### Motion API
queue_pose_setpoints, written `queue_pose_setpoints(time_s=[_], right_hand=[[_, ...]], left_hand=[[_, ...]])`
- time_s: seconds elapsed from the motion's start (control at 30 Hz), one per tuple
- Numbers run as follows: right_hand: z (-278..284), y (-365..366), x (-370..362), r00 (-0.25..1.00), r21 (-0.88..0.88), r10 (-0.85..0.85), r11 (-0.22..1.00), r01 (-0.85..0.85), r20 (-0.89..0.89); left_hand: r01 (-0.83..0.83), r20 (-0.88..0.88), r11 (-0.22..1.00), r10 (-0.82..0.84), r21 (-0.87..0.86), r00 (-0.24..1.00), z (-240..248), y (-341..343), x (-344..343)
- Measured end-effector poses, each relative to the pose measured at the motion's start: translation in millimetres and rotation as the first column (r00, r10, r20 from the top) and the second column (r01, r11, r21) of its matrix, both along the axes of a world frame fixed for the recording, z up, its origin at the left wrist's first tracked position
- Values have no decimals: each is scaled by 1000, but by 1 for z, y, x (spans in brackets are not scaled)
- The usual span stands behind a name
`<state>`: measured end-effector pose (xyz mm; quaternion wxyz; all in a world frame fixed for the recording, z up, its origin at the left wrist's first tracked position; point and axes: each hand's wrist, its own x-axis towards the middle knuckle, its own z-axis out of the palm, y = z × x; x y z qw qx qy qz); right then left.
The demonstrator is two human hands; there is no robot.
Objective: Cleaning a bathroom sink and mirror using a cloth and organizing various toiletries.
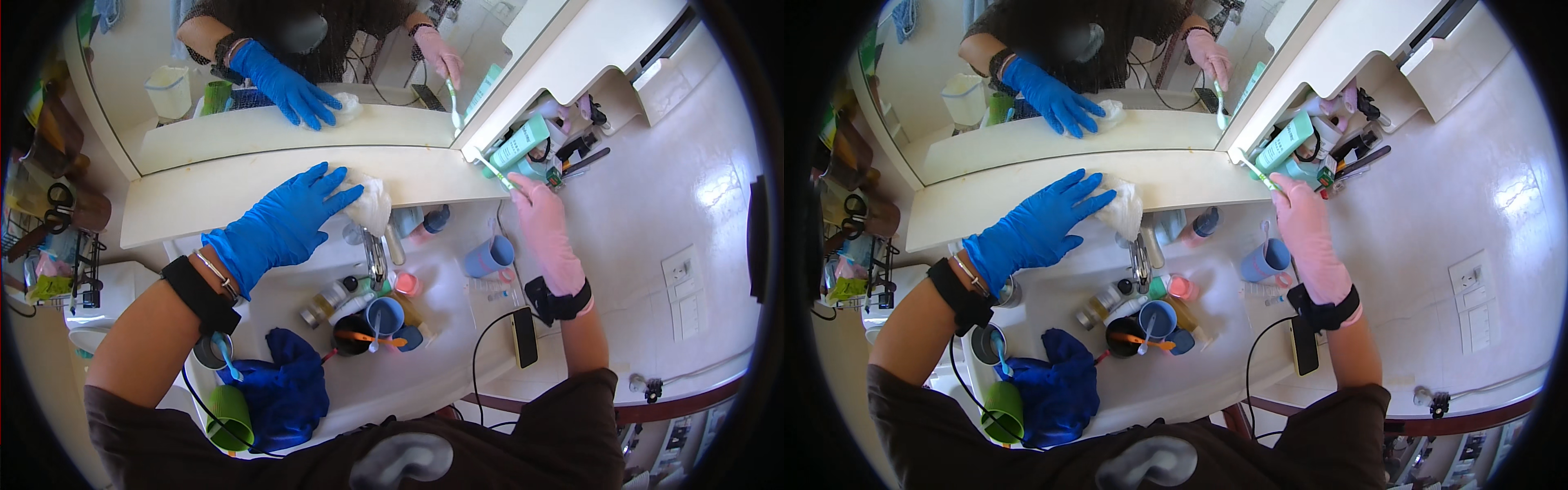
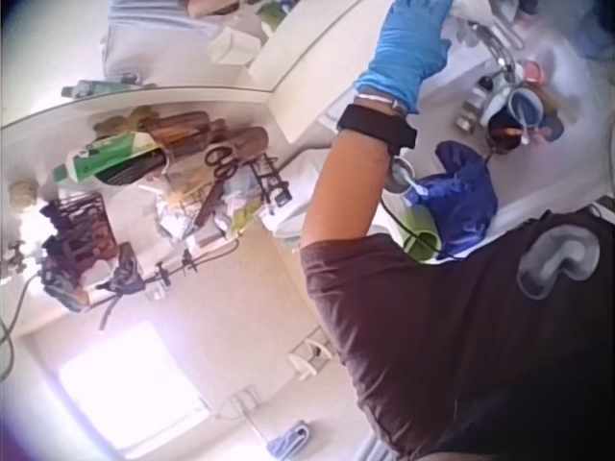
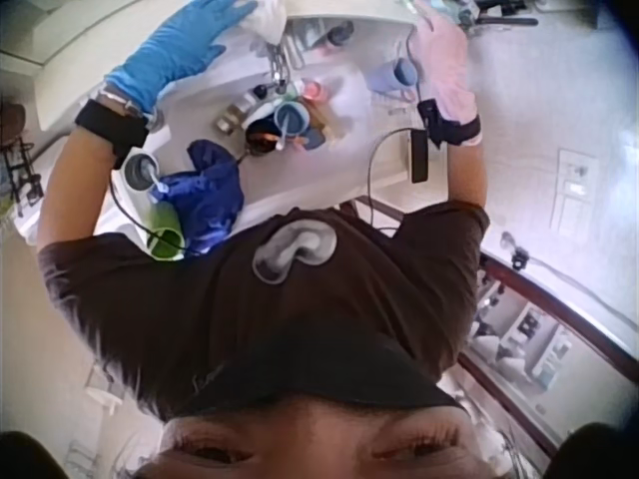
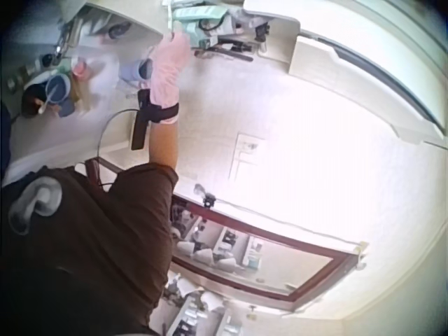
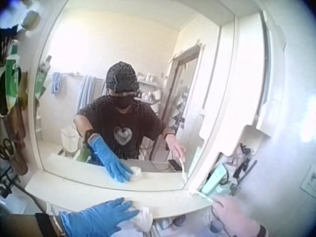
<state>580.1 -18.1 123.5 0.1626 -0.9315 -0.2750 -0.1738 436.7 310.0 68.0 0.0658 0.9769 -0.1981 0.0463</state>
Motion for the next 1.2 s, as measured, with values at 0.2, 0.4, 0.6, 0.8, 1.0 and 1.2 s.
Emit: queue_pose_setpoints(time_s=[0.2, 0.4, 0.6, 0.8, 1.0, 1.2], right_hand=[[-16, 7, 23, 992, -285, 111, 954, -90, 59], [-37, 23, 6, 997, -449, -38, 892, 63, 65], [-42, 17, 6, 997, -365, -71, 928, 79, 35], [-20, -5, -20, 998, 250, 27, 968, -11, -59], [-9, -46, -54, 907, 521, 78, 838, 166, -415], [-7, -70, -77, 812, 801, 359, 562, 207, -461]], left_hand=[[5, 8, 1000, -5, -2, 1000, -3, 0, 1], [13, 18, 1000, -12, -20, 1000, -1, 2, -1], [-1, 71, 998, 6, -61, 997, -3, -1, 2], [-99, 92, 938, 137, -333, 986, 0, -21, 25], [114, 224, 809, 23, -576, 974, 42, -68, 88], [134, 220, 845, -19, -518, 975, 26, -121, 148]])
